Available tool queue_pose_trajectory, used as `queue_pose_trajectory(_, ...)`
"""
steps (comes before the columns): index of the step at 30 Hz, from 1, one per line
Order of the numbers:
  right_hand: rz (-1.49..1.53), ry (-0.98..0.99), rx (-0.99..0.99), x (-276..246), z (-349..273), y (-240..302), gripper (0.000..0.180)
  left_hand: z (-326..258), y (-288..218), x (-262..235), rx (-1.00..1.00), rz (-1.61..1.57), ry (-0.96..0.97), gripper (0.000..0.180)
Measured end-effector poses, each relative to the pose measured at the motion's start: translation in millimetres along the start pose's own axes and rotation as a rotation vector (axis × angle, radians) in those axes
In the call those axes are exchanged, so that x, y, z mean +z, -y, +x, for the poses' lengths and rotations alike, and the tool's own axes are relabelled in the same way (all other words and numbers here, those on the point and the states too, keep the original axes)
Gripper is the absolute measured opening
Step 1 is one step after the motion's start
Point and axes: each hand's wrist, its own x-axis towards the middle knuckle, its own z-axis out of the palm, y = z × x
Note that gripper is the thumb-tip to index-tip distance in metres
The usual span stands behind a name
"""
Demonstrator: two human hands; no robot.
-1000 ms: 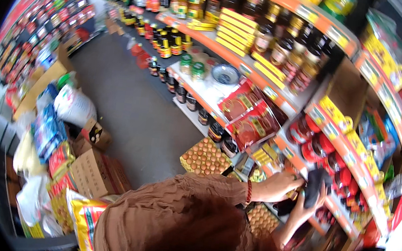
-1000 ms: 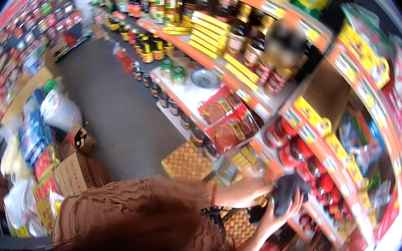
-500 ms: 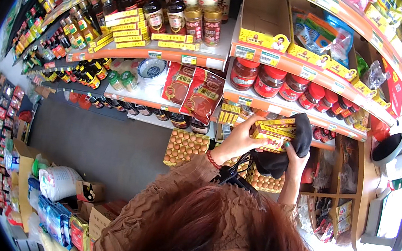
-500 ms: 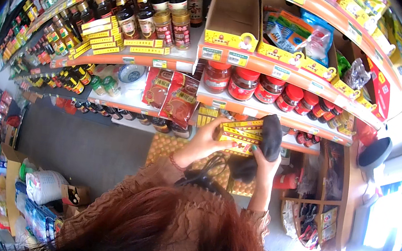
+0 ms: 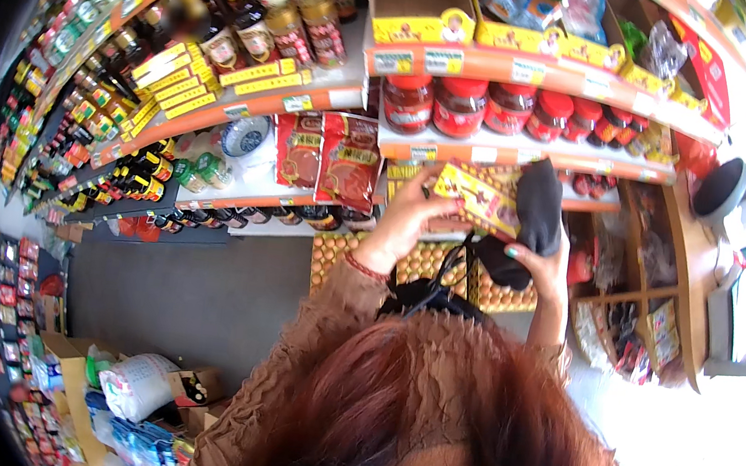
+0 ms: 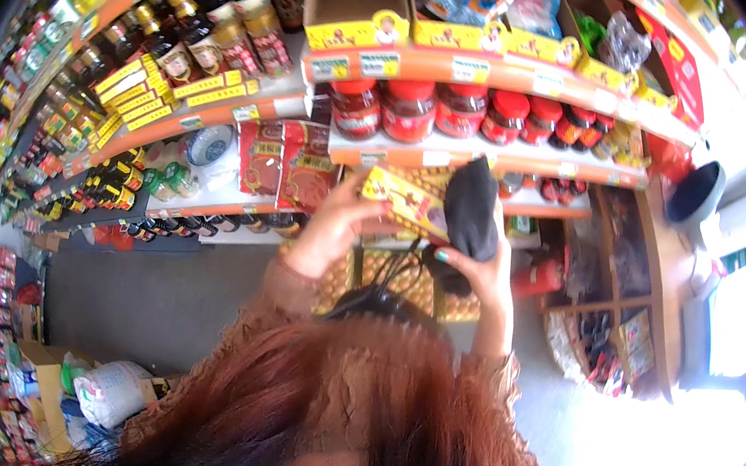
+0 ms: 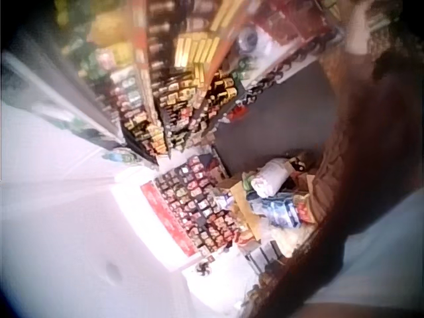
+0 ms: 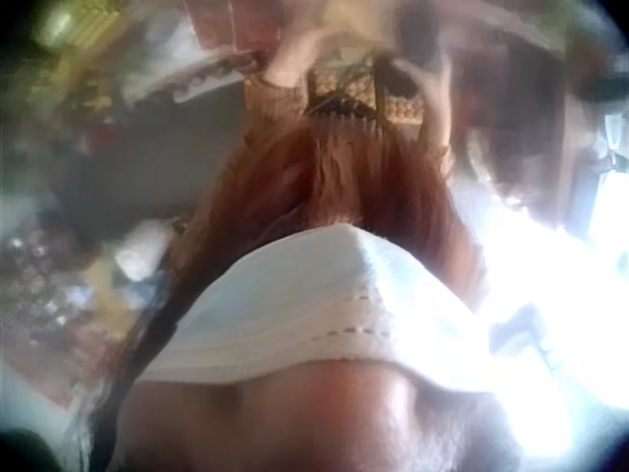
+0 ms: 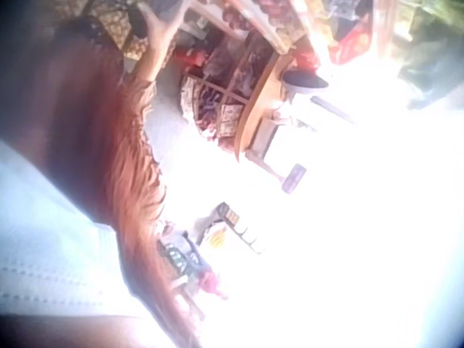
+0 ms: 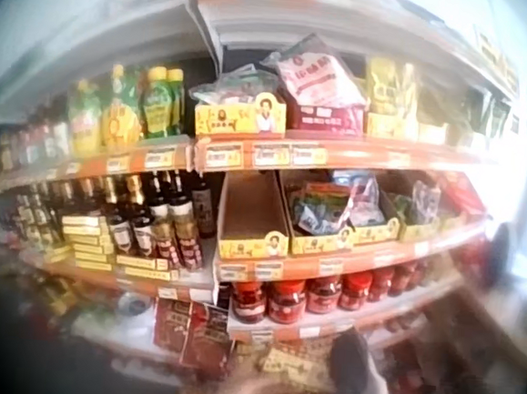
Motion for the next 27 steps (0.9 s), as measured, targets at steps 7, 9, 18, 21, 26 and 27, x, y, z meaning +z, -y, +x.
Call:
queue_pose_trajectory(7, -0.189, -0.043, -0.132, -1, 0, 11, 0.069, 1, -13, 2, -0.124, 0.099, 0.112, 0.048)
queue_pose_trajectory(9, -0.192, -0.054, -0.138, -2, 2, 11, 0.069, 3, -13, -2, -0.143, 0.092, 0.168, 0.048)
queue_pose_trajectory(18, -0.188, -0.025, -0.104, -10, 1, 13, 0.074, 13, -18, -11, -0.253, -0.077, 0.15, 0.036)
queue_pose_trajectory(21, -0.253, 0.024, -0.06, -14, -1, 9, 0.074, 15, -25, -14, -0.267, 0.172, 0.138, 0.035)
queue_pose_trajectory(26, -0.099, 0.031, 0.043, -11, -2, 13, 0.071, 10, -35, -10, -0.301, 0.38, 0.2, 0.039)
queue_pose_trajectory(27, -0.071, 0.03, 0.057, -11, -2, 15, 0.071, 10, -38, -9, -0.324, 0.412, 0.219, 0.039)
